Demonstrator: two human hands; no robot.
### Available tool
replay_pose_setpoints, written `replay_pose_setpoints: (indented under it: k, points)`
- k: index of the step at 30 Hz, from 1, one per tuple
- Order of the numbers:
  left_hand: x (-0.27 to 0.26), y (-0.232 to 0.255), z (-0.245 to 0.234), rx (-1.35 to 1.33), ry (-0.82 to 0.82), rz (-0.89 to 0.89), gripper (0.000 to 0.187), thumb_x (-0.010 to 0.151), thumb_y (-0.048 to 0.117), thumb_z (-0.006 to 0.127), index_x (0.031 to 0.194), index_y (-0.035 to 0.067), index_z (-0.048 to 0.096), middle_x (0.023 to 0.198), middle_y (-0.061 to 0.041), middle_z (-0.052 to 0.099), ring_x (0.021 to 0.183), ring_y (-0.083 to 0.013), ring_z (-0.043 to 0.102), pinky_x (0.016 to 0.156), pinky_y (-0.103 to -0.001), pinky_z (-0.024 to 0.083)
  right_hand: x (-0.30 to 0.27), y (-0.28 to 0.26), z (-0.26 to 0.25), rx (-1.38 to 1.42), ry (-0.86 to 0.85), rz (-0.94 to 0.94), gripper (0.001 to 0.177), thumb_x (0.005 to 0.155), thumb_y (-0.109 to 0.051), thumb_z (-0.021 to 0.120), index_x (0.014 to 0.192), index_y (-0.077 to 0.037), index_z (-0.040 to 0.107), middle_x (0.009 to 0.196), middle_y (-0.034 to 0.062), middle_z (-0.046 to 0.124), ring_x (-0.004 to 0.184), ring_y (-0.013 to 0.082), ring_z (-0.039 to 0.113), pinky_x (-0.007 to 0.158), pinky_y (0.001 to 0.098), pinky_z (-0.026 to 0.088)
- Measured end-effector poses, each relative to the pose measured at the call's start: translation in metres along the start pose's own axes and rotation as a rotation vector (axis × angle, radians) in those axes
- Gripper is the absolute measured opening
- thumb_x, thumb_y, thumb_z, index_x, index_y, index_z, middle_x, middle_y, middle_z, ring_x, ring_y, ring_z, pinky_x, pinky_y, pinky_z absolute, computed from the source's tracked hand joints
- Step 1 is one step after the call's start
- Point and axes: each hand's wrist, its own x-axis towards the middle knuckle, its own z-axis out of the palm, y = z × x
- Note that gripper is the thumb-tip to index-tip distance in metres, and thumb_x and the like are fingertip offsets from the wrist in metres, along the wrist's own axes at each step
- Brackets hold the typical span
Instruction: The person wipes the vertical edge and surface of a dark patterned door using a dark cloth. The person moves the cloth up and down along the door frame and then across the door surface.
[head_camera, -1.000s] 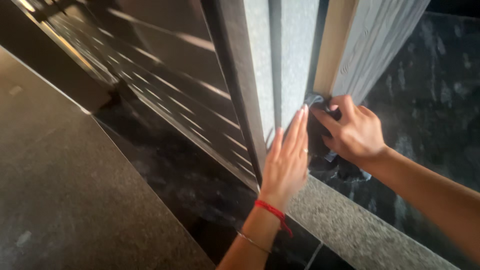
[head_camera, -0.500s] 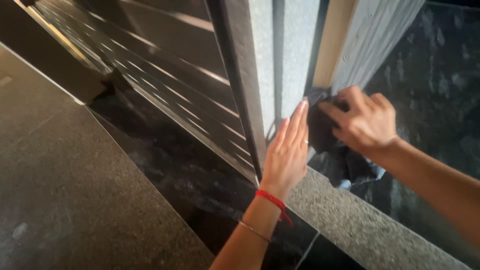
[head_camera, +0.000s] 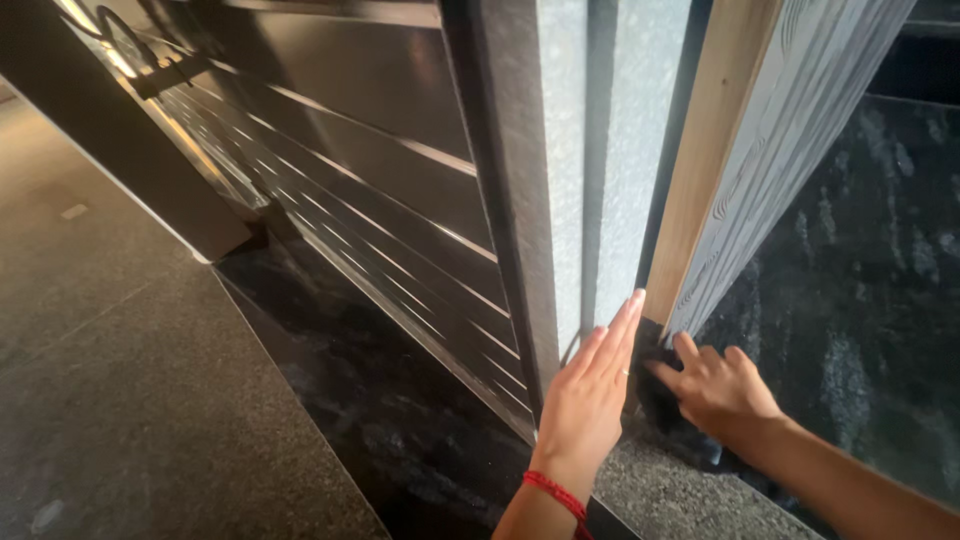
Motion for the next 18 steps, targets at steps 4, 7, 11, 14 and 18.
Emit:
replay_pose_setpoints:
  k: [4, 7, 11, 14, 18]
  points:
    - [-0.004, -0.003, 0.0, -0.02, 0.013, 0.041, 0.063, 0.097, 0.04, 0.041, 0.153, 0.012, 0.05, 0.173, -0.006, 0.016, 0.158, -0.0222, 0.002, 0.123, -0.047, -0.012, 0.002, -0.008, -0.024, -0.016, 0.124, 0.066, 0.049, 0.073, -0.031, 0.076, 0.121, -0.026, 0.065, 0.133, 0.0087, 0.056, 0.085, 0.0162, 0.069, 0.07, 0.0366, 0.049]
    - [-0.007, -0.002, 0.002, -0.057, 0.026, 0.035, 0.064, 0.096, 0.039, 0.04, 0.153, 0.011, 0.049, 0.173, -0.006, 0.017, 0.158, -0.0223, 0.003, 0.123, -0.047, -0.011, -0.003, 0.005, -0.048, 0.015, 0.103, 0.125, 0.058, 0.074, -0.031, 0.074, 0.131, -0.027, 0.062, 0.113, 0.002, 0.056, 0.074, 0.0156, 0.067, 0.067, 0.0345, 0.047]
    - [-0.004, 0.003, 0.005, -0.033, 0.053, -0.019, 0.065, 0.097, 0.036, 0.039, 0.157, 0.011, 0.045, 0.173, -0.005, 0.017, 0.159, -0.0207, 0.002, 0.124, -0.047, -0.012, -0.003, -0.008, -0.036, -0.023, 0.049, 0.153, 0.043, 0.081, -0.024, 0.067, 0.124, -0.024, 0.064, 0.111, 0.0021, 0.056, 0.077, 0.0143, 0.068, 0.068, 0.0356, 0.048]
    - [-0.007, 0.0, 0.007, -0.001, 0.056, -0.018, 0.067, 0.097, 0.035, 0.039, 0.159, 0.011, 0.041, 0.173, -0.005, 0.016, 0.159, -0.0203, 0.001, 0.124, -0.047, -0.012, 0.001, -0.02, -0.011, -0.043, -0.014, 0.12, 0.032, 0.088, -0.02, 0.062, 0.119, -0.026, 0.064, 0.112, 0.0037, 0.056, 0.08, 0.0166, 0.068, 0.069, 0.0355, 0.048]
    - [-0.004, 0.002, 0.008, -0.009, 0.017, 0.026, 0.067, 0.097, 0.036, 0.039, 0.16, 0.011, 0.037, 0.173, -0.003, 0.012, 0.158, -0.0189, -0.001, 0.123, -0.046, -0.013, 0.008, -0.017, -0.005, 0.043, -0.062, 0.117, 0.041, 0.081, -0.019, 0.064, 0.12, -0.029, 0.064, 0.119, 0.0059, 0.055, 0.083, 0.0193, 0.069, 0.072, 0.0369, 0.049]
